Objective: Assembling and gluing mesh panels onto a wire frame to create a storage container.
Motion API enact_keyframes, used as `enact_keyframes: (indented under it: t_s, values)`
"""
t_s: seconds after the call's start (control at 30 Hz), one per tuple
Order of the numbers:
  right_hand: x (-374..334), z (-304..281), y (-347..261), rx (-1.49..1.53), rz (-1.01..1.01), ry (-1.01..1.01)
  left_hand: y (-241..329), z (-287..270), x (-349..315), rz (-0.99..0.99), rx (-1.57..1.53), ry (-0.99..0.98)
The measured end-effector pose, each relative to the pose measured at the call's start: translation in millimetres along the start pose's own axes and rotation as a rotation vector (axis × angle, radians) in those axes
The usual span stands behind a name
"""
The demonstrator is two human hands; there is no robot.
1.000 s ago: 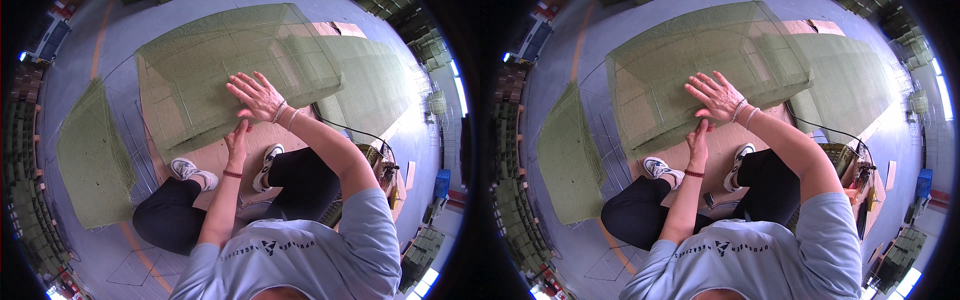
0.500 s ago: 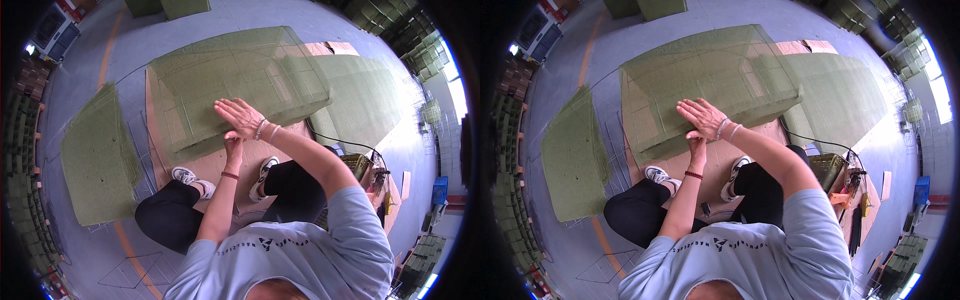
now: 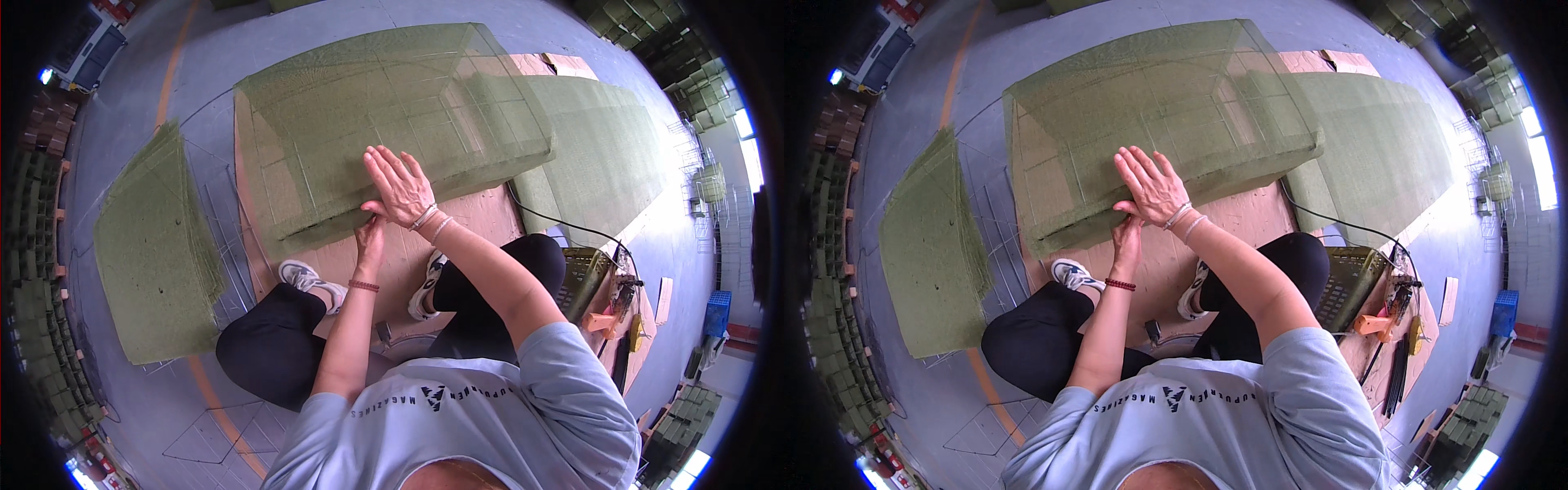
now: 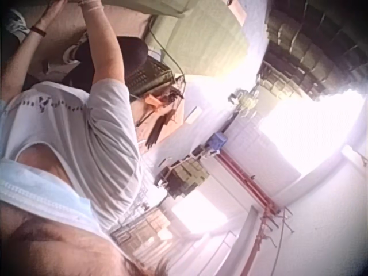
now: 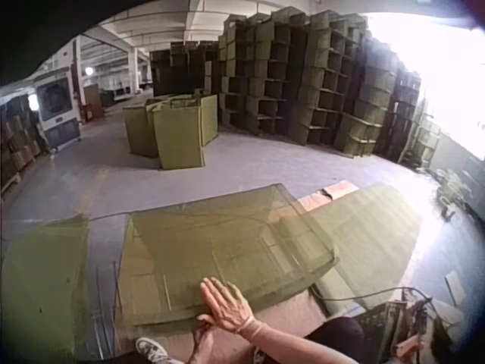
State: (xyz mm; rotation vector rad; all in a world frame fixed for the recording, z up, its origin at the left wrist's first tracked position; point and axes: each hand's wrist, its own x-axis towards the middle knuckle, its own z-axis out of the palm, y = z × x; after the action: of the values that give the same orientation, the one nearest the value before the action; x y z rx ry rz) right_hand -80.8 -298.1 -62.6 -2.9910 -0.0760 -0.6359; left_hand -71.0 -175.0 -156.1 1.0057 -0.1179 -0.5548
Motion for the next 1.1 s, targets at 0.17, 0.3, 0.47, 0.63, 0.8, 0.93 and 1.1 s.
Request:
enact_keyframes:
  t_s: [0.17,0.3,0.47,0.63,0.8,0.93,1.1]
  values:
    - [-3,1,-9,-0.041,0.038,0.018,-11,-12,6,0.087,0.091,0.021]
    - [-26,4,-23,-0.023,0.03,-0.071,-10,-15,1,0.013,0.249,0.013]
    - [10,-3,-14,0.112,0.039,-0.008,-4,7,1,0.11,0.036,0.077]
    - [15,3,-21,0.028,0.025,-0.037,14,-21,-1,-0.074,0.033,-0.054]
    - [9,8,-16,-0.018,-0.036,-0.046,40,-4,-17,0.027,-0.036,0.08]
    - [8,10,-18,-0.019,-0.075,-0.063,34,-21,-16,0.106,0.231,0.075]
    - [4,10,-19,-0.075,-0.073,-0.02,26,-28,-12,0.112,0.244,0.0]
